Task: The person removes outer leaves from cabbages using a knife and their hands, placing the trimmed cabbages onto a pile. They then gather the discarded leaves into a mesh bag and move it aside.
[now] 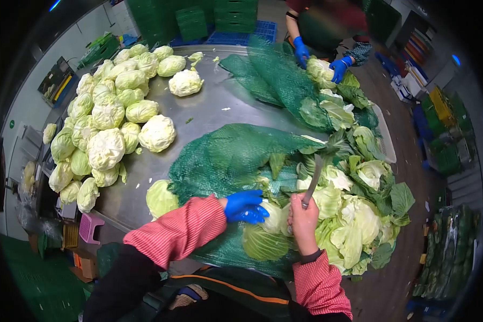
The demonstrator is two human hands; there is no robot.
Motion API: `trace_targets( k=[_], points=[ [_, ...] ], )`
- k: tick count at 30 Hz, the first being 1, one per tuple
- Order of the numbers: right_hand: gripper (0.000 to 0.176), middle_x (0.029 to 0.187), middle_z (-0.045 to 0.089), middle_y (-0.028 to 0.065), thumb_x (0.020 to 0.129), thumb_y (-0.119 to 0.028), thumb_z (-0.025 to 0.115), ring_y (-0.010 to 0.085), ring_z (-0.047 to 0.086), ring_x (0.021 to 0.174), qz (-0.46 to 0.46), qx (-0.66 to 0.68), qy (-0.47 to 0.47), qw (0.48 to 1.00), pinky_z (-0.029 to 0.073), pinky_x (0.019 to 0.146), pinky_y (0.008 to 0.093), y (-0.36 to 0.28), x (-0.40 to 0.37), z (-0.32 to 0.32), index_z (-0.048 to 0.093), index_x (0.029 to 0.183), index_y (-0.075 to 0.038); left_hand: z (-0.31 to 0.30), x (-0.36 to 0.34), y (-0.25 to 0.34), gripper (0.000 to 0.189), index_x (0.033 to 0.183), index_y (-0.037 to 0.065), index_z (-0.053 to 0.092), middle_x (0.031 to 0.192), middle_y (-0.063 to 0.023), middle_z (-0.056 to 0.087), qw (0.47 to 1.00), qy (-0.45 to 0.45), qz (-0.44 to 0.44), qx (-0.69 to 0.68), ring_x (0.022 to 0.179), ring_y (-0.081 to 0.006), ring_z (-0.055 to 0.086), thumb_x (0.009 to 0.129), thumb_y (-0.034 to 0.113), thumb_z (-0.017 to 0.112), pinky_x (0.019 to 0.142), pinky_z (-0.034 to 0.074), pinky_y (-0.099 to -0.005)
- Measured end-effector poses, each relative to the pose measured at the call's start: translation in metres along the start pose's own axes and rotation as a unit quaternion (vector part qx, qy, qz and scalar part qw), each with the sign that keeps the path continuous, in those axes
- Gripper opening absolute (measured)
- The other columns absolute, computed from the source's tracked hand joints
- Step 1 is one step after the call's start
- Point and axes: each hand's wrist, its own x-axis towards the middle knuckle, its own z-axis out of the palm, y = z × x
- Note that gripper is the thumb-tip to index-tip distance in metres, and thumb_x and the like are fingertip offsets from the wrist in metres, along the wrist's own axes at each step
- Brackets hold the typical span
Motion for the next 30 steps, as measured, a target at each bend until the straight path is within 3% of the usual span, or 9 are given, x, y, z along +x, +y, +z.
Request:
trace_targets(
  k=[2, 5, 8, 13, 16, 22, 24, 26, 30],
  points=[
    [0.017, 0.059, 0.048, -0.0025, 0.095, -0.020, 0.063, 0.0058, 0.042, 0.042, -0.003, 0.000, -0.004, 1.000, 0.035, 0.037, 0.0223, 0.001, 0.005, -0.014, 0.052, 0.091, -0.007, -0.048, 0.072, -0.016, 0.036, 0.126, 0.003, 0.051, 0.102, -0.0211, 0.066, 0.993, 0.100, 0.038, -0.043, 0.090, -0.0279, 0.068, 0.093, 0.016, 0.056, 0.079, 0.057, -0.0372],
    [0.016, 0.059, 0.048, -0.0027, 0.094, -0.018, 0.063, 0.0052, 0.041, 0.042, 0.002, -0.015, -0.016, 1.000, 0.035, 0.037, 0.0222, 0.005, 0.017, -0.037, 0.051, 0.090, -0.007, -0.090, 0.055, 0.001, 0.021, 0.107, 0.001, 0.058, 0.095, -0.0180, 0.066, 0.876, 0.201, 0.222, 0.377, 0.080, -0.0253, 0.067, 0.089, 0.011, 0.058, 0.073, 0.057, -0.0343],
    [0.015, 0.065, 0.056, 0.0007, 0.092, -0.017, 0.064, 0.0098, 0.051, 0.052, -0.025, -0.091, -0.071, 0.993, 0.043, 0.047, 0.0266, 0.008, 0.032, -0.052, 0.056, 0.090, -0.004, -0.078, 0.034, 0.016, 0.026, 0.107, -0.003, 0.058, 0.097, -0.0157, 0.067, 0.852, 0.454, 0.232, 0.118, 0.083, -0.0233, 0.066, 0.086, 0.010, 0.061, 0.075, 0.055, -0.0332],
    [0.022, 0.077, 0.066, 0.0132, 0.091, -0.023, 0.063, 0.0245, 0.065, 0.069, -0.168, -0.226, -0.222, 0.933, 0.050, 0.064, 0.0343, 0.002, 0.063, -0.035, 0.063, 0.093, -0.001, -0.088, 0.029, 0.028, 0.042, 0.125, -0.005, 0.051, 0.110, -0.0218, 0.064, 0.595, 0.606, 0.426, 0.312, 0.102, -0.0363, 0.062, 0.089, 0.015, 0.058, 0.091, 0.048, -0.0411],
    [0.027, 0.082, 0.067, 0.0191, 0.090, -0.028, 0.060, 0.0336, 0.066, 0.074, -0.183, -0.242, -0.283, 0.910, 0.050, 0.067, 0.0380, -0.003, 0.083, -0.011, 0.064, 0.095, -0.002, -0.074, 0.012, 0.065, 0.046, 0.125, -0.004, 0.053, 0.116, -0.0250, 0.062, 0.498, 0.630, 0.368, 0.469, 0.109, -0.0423, 0.058, 0.089, 0.023, 0.061, 0.096, 0.045, -0.0430],
    [0.037, 0.073, 0.066, 0.0185, 0.088, -0.034, 0.062, 0.0326, 0.065, 0.068, -0.125, -0.258, -0.255, 0.924, 0.050, 0.064, 0.0394, 0.032, 0.134, 0.041, 0.064, 0.096, 0.002, -0.094, 0.021, 0.114, 0.070, 0.129, 0.002, 0.055, 0.128, -0.0266, 0.056, 0.636, 0.575, 0.173, 0.484, 0.120, -0.0421, 0.053, 0.085, 0.056, 0.060, 0.102, 0.042, -0.0441],
    [0.041, 0.058, 0.056, 0.0054, 0.093, -0.036, 0.060, 0.0126, 0.045, 0.036, 0.023, -0.180, -0.272, 0.945, 0.034, 0.034, 0.0290, 0.043, 0.147, 0.045, 0.056, 0.105, 0.003, -0.100, 0.007, 0.120, 0.081, 0.133, 0.002, 0.053, 0.133, -0.0243, 0.054, 0.711, 0.522, 0.127, 0.454, 0.124, -0.0391, 0.051, 0.080, 0.063, 0.062, 0.107, 0.038, -0.0422],
    [0.050, 0.058, 0.056, 0.0060, 0.092, -0.040, 0.061, 0.0128, 0.046, 0.037, 0.049, -0.185, -0.232, 0.954, 0.035, 0.034, 0.0289, 0.043, 0.159, 0.051, 0.050, 0.114, 0.003, -0.115, 0.000, 0.121, 0.082, 0.132, 0.002, 0.053, 0.134, -0.0240, 0.054, 0.799, 0.463, 0.083, 0.374, 0.126, -0.0382, 0.050, 0.079, 0.064, 0.063, 0.108, 0.037, -0.0421],
    [0.055, 0.063, 0.058, 0.0097, 0.091, -0.046, 0.062, 0.0139, 0.047, 0.039, 0.068, -0.224, -0.155, 0.960, 0.037, 0.034, 0.0289, 0.038, 0.159, 0.066, 0.044, 0.113, 0.001, -0.108, 0.021, 0.113, 0.085, 0.140, 0.006, 0.046, 0.140, -0.0212, 0.049, 0.659, 0.498, 0.147, 0.544, 0.131, -0.0376, 0.044, 0.079, 0.064, 0.063, 0.111, 0.034, -0.0405]
  ],
)
